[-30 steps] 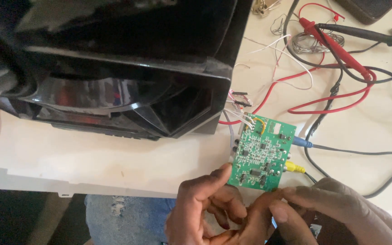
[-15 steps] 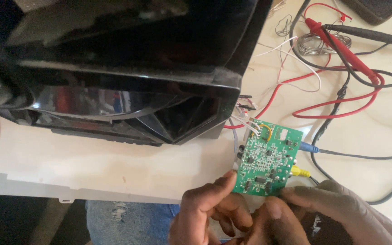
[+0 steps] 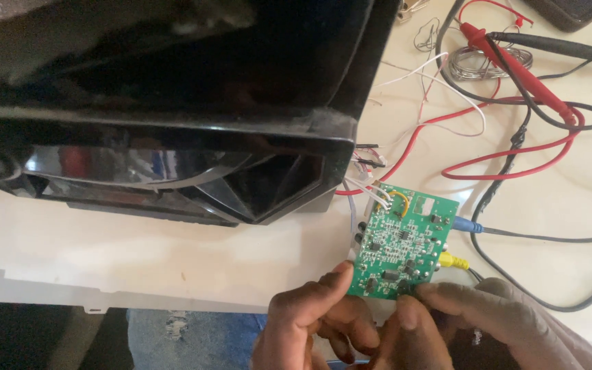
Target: The person holds a green circuit board in their left hand and uses a multimeter probe in their right hand to test various points on the board. The board is connected to red and black wires, and the person moves the probe across different components while the board remains in view.
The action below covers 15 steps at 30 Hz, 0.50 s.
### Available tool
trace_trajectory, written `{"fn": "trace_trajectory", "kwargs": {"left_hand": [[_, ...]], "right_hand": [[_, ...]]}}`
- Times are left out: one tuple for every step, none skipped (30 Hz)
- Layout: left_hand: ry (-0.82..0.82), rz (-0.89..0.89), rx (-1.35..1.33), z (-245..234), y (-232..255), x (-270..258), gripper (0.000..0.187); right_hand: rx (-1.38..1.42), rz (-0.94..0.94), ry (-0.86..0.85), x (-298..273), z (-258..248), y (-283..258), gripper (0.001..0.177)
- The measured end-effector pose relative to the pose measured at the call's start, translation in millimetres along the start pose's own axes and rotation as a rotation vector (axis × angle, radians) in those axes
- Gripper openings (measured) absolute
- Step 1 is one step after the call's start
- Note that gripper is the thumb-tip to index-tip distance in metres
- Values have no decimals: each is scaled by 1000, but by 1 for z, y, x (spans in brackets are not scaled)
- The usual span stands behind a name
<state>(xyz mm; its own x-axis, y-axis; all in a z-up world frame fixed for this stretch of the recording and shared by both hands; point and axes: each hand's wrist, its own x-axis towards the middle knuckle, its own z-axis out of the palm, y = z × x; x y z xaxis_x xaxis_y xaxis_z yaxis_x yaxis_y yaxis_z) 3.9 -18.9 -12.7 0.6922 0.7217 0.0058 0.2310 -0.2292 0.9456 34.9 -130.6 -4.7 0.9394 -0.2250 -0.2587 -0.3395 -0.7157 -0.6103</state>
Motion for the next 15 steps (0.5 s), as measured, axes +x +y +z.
{"fn": "trace_trajectory", "kwargs": {"left_hand": [[-36, -2, -2, -1, -1, 0, 43], [-72, -5, -5, -3, -1, 0, 43], [-73, -6, -3, 1, -1, 0, 43], [-19, 12, 7, 4, -2, -1, 44], [35, 32, 15, 8, -2, -1, 45], [35, 32, 15, 0, -6, 1, 45], [-95, 89, 6, -8, -11, 3, 42], [-225, 146, -4, -16, -15, 5, 40], [-224, 146, -3, -17, -14, 4, 40], [-229, 121, 43, -17, -13, 4, 44], [-233, 97, 89, -18, -12, 3, 47], [-232, 97, 88, -20, -18, 5, 47], [-314, 116, 39, -22, -24, 7, 44], [-395, 135, -11, -24, -30, 9, 42], [-394, 134, -10, -18, -29, 7, 42]], "right_hand": [[4, -9, 29, -2, 2, -2, 22], [8, -19, 58, -4, 3, -3, 21], [12, -28, 85, -6, 5, -5, 20], [16, -37, 113, -9, 6, -7, 20], [20, -47, 142, -11, 8, -9, 19], [24, -57, 171, -13, 10, -11, 18], [29, -67, 199, -16, 12, -13, 18], [34, -77, 227, -18, 13, -15, 18], [34, -78, 226, -17, 13, -16, 18], [91, -67, 210, -16, 12, -16, 18], [148, -57, 193, -15, 12, -16, 19], [148, -58, 193, -14, 12, -12, 19], [176, -65, 181, -13, 13, -7, 17], [204, -72, 168, -12, 14, -3, 16], [204, -73, 167, -13, 15, -7, 16]]}}
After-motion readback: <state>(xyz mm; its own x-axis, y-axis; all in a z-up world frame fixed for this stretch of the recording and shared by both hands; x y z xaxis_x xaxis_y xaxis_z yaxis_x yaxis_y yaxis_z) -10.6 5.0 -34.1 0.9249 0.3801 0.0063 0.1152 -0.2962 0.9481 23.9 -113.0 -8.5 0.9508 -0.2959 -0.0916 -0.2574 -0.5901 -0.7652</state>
